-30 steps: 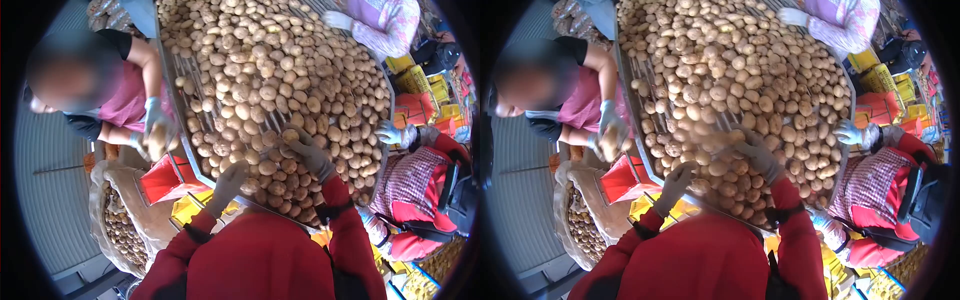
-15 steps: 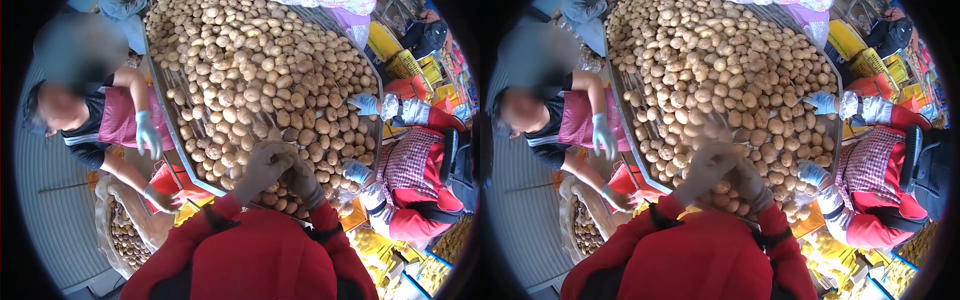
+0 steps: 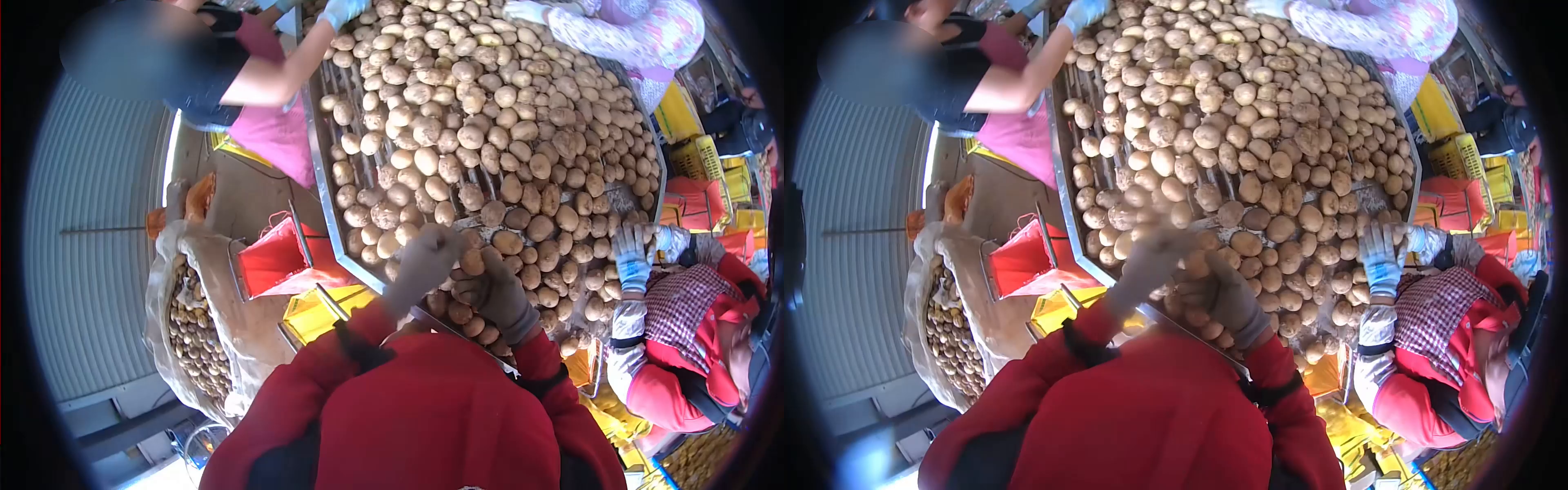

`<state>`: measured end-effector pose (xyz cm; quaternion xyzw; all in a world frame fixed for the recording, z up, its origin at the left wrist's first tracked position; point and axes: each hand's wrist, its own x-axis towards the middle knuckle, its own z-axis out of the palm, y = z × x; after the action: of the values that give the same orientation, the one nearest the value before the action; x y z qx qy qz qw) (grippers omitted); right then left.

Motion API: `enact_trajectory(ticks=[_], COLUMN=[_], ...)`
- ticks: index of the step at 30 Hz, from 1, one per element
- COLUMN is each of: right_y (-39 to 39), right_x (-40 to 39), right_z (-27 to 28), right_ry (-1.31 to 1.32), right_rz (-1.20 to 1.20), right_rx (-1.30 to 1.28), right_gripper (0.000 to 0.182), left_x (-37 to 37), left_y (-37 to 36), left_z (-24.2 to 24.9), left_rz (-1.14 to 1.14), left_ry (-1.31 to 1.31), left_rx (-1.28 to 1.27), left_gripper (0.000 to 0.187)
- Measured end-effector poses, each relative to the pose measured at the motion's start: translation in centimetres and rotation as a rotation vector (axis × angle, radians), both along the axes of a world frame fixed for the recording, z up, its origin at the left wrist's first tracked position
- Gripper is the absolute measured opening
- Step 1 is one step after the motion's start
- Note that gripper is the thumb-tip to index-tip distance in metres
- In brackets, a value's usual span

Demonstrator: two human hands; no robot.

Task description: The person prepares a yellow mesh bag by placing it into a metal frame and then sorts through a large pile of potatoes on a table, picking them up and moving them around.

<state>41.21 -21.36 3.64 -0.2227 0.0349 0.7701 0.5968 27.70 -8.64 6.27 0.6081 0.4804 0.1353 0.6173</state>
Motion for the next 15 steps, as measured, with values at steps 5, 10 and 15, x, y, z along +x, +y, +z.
enact_trajectory(ticks=[5, 10, 15], right_y=[-0.2, 1.4, 1.6], right_x=[-0.2, -3.8, -6.5], right_z=[3.0, 1.0, 2.4], right_ry=[-0.095, -0.895, -1.034], right_rz=[0.131, 0.35, 0.397], right_rx=[-0.031, 0.034, -0.047], right_gripper=[0.053, 0.055, 0.042], left_x=[-4.6, -6.6, -15.5], left_y=[0.4, -5.1, -1.3], left_z=[-5.6, -2.1, -5.7], left_rz=[0.072, -0.187, 0.106], left_ry=[-0.055, -0.197, 0.282], left_rx=[-0.133, 0.107, 0.417], left_gripper=[0.025, 0.061, 0.041])
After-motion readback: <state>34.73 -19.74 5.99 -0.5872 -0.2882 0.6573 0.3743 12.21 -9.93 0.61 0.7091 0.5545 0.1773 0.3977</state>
